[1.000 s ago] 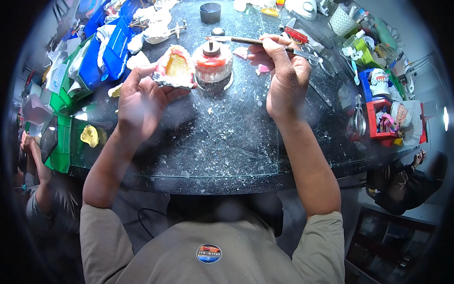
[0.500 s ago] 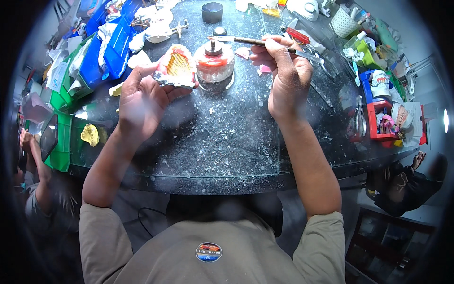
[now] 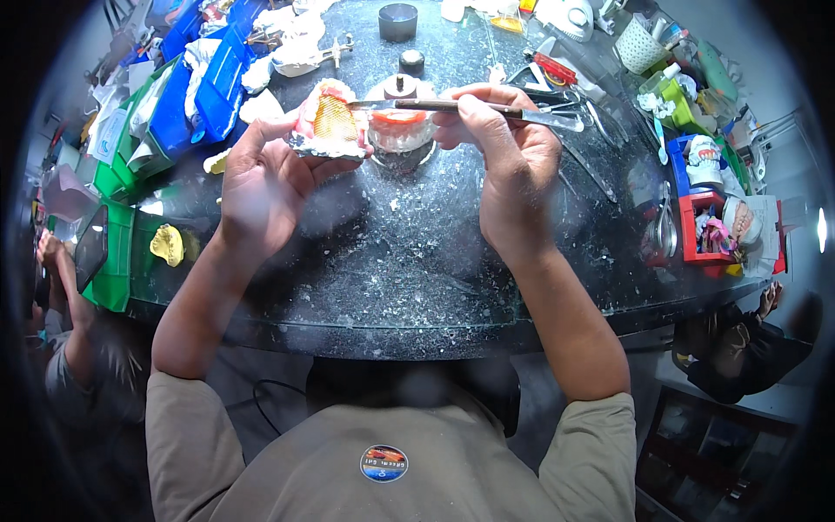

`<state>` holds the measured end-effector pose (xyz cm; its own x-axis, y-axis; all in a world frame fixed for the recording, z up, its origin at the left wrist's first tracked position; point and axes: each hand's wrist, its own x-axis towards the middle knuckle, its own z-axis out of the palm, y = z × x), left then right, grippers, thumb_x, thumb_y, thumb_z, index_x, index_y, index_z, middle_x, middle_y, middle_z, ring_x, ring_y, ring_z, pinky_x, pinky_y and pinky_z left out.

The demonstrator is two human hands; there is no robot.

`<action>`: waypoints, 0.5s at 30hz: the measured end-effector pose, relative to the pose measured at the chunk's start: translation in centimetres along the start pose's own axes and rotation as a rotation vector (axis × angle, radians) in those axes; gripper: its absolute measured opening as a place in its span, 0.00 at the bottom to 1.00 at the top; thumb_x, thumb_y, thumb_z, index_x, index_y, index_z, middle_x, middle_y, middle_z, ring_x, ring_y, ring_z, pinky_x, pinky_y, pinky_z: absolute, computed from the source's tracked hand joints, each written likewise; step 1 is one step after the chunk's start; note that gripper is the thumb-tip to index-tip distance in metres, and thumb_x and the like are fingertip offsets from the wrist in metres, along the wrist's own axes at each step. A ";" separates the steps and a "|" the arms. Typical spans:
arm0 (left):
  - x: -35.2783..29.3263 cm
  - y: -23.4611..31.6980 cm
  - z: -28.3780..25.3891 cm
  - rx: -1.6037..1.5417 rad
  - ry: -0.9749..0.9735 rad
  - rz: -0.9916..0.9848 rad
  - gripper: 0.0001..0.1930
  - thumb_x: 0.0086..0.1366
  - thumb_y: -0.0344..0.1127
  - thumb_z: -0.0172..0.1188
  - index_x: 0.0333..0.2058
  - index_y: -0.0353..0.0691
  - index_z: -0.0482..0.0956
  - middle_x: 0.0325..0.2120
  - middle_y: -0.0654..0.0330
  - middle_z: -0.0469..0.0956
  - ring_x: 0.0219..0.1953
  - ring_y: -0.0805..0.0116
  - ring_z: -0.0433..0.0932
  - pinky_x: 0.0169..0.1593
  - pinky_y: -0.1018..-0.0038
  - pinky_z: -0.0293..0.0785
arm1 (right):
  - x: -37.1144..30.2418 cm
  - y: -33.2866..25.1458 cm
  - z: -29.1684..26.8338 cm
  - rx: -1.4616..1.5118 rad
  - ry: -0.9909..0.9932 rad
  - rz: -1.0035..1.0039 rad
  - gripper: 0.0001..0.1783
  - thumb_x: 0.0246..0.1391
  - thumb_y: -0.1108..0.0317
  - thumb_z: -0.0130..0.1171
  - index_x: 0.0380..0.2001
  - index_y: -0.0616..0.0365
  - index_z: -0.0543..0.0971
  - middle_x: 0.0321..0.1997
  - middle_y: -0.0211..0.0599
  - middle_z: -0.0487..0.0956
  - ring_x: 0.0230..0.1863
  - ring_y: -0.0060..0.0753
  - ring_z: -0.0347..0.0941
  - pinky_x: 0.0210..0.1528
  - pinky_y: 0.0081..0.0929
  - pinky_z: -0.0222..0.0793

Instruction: The recorder is staining and glazing a dental prosthesis model using a fine brush.

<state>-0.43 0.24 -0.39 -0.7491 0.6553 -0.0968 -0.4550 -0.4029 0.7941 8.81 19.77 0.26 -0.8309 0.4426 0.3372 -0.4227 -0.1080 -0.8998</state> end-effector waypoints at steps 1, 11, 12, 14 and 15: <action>0.0 0.0 0.0 -0.001 -0.010 0.003 0.28 0.63 0.43 0.34 0.51 0.22 0.63 0.46 0.44 0.74 0.48 0.55 0.74 0.57 0.61 0.65 | -0.1 0.0 0.0 -0.044 -0.014 -0.019 0.09 0.54 0.71 0.52 0.36 0.65 0.74 0.29 0.40 0.79 0.30 0.23 0.75 0.39 0.22 0.70; -0.3 0.0 0.1 0.006 0.000 0.045 0.21 0.66 0.37 0.34 0.50 0.25 0.63 0.47 0.43 0.72 0.49 0.53 0.73 0.57 0.56 0.67 | -1.3 -0.3 1.0 -0.317 -0.073 -0.248 0.08 0.56 0.76 0.51 0.38 0.68 0.73 0.32 0.41 0.77 0.33 0.24 0.75 0.39 0.22 0.73; -0.5 -0.2 0.0 0.051 -0.044 0.116 0.19 0.67 0.36 0.35 0.49 0.27 0.63 0.47 0.43 0.72 0.49 0.51 0.73 0.56 0.55 0.68 | -1.3 -0.2 1.0 -0.316 -0.073 -0.248 0.08 0.56 0.76 0.51 0.38 0.68 0.73 0.32 0.41 0.77 0.33 0.24 0.75 0.39 0.22 0.73; -0.6 -0.5 -0.4 0.097 -0.088 0.187 0.17 0.68 0.36 0.37 0.48 0.29 0.63 0.48 0.43 0.71 0.49 0.50 0.73 0.56 0.53 0.68 | -1.3 -0.2 0.8 -0.435 -0.147 -0.376 0.08 0.55 0.78 0.51 0.38 0.69 0.72 0.34 0.41 0.77 0.35 0.24 0.75 0.39 0.20 0.73; -0.6 -0.7 -0.8 0.113 -0.135 0.230 0.15 0.68 0.36 0.38 0.48 0.31 0.63 0.49 0.43 0.70 0.49 0.49 0.73 0.55 0.52 0.69 | -1.2 -0.2 0.7 -0.435 -0.148 -0.375 0.08 0.55 0.78 0.51 0.38 0.69 0.72 0.34 0.41 0.77 0.35 0.24 0.75 0.39 0.20 0.73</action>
<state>-0.05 -0.41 -1.36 -0.7524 0.6369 0.1682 -0.2182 -0.4819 0.8486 9.68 18.64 0.25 -0.7081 0.2481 0.6611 -0.5361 0.4205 -0.7320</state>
